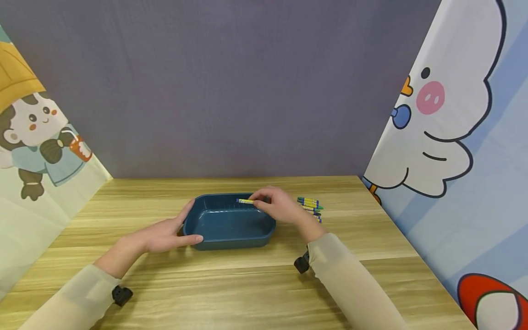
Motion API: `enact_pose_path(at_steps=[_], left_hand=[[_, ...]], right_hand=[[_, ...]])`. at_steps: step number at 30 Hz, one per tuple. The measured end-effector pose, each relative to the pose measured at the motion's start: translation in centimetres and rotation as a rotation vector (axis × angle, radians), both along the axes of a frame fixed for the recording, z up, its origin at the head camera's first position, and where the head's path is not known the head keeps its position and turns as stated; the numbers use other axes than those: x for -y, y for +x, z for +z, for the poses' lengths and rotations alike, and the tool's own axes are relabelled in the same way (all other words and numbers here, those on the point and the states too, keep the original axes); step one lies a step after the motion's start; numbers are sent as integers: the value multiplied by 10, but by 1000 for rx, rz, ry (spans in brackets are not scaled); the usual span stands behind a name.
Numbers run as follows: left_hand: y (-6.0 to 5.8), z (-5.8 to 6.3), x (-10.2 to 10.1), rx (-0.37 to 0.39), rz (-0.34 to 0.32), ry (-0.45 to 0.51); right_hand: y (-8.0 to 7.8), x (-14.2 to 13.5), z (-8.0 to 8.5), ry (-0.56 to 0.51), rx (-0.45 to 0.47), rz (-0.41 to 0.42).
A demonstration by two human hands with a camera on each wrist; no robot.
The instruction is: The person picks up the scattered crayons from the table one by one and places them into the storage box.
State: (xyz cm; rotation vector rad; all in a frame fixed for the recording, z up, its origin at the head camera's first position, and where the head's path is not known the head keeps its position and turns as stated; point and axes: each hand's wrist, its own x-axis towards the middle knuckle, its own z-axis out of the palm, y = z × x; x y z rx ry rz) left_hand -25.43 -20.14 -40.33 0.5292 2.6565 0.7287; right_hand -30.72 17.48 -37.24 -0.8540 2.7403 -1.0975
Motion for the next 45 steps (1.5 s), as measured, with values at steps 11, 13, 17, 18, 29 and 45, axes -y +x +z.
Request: enact_pose_path(at_steps=[11,13,17,18,29,45], left_hand=[[-2,-1,0,7,2,50],[-2,-1,0,11,-1,58],[-1,-1,0,13,-7,69],[-1,-1,0,14,-8,70],[1,1,0,38,-1,48],[0,0,1,46,-6,40]], right_hand=[[-21,61,-9,-27,52,80],[-24,68,-12,-28,75,93],[-29,80,-18,-19,101,107],[-30,82,-19,-18,111,109],[-34,104,-35,78,119,128],[-32,117,-46,329,-22,113]])
